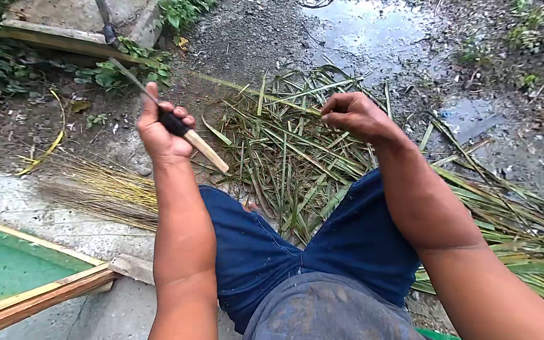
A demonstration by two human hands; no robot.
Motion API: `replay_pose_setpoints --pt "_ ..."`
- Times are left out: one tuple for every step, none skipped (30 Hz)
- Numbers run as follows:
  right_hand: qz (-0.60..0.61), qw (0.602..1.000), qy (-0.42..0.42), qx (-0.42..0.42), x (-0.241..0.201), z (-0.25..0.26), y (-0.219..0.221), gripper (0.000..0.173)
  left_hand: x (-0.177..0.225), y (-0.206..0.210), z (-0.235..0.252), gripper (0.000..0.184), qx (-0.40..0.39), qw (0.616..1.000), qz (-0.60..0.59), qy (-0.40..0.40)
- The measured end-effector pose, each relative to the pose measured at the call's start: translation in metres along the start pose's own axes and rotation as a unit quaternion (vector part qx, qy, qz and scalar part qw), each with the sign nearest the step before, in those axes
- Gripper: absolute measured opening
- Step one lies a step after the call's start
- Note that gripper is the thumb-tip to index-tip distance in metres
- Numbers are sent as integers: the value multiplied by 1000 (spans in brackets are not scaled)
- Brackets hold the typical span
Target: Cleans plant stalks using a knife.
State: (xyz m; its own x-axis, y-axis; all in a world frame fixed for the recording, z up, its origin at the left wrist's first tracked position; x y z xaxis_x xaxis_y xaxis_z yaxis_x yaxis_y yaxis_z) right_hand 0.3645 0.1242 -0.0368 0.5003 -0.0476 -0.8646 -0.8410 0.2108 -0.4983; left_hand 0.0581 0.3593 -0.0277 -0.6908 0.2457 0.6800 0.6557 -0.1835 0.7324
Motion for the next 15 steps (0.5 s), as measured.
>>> replay_pose_setpoints --pt "15 1000 14 15 2 -1 -5 11 5 -4 1 35 22 1000 -13 18" --pt "37 999 26 31 4 -1 -7 13 6 -6 1 35 39 999 -16 28" --pt "66 996 36 46 5 -1 -7 16 4 -6 -2 35 41 999 -6 25" --pt "107 991 42 68 6 0 -6 18 -3 -4 -7 35 36 999 19 14" --pt "157 982 42 97 6 2 -2 18 -11 2 -13 36 19 998 55 -3" --pt "211 969 38 126 5 4 3 17 -21 9 -20 37 -7 995 95 -25" --pt "260 954 24 150 5 7 7 16 -32 16 -28 37 -37 989 133 -50" --pt "292 942 6 165 4 10 11 15 -42 22 -35 36 -74 980 167 -76" --pt "304 937 -7 169 2 12 15 13 -52 27 -42 35 -111 969 193 -106" --pt "301 939 -16 167 1 14 19 12 -60 31 -49 33 -146 956 215 -137" --pt "296 941 -23 163 0 15 23 10 -68 34 -56 32 -179 941 232 -170" --pt "295 942 -28 160 -1 16 26 8 -75 36 -62 32 -207 924 246 -205" --pt "291 943 -31 159 -1 17 30 7 -82 37 -68 32 -228 907 260 -240" --pt "292 943 -29 160 -2 18 33 7 -89 40 -75 32 -239 891 271 -274" --pt "298 941 -26 160 -2 18 37 8 -96 41 -81 33 -243 880 273 -304"
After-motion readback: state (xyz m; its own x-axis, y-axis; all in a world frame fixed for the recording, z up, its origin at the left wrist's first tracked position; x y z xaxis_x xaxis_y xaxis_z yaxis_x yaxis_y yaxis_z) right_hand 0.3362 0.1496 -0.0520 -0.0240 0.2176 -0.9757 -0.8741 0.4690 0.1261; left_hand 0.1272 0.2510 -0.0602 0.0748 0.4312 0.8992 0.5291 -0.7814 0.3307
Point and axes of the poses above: each hand's wrist, its own z-axis towards the middle knuckle, its own y-axis out of the palm, x = y × z, the point moved 2 cm from there along z, towards the middle knuckle, and after that the axes turned 7 degrees about -z, right-handed, at the moved point
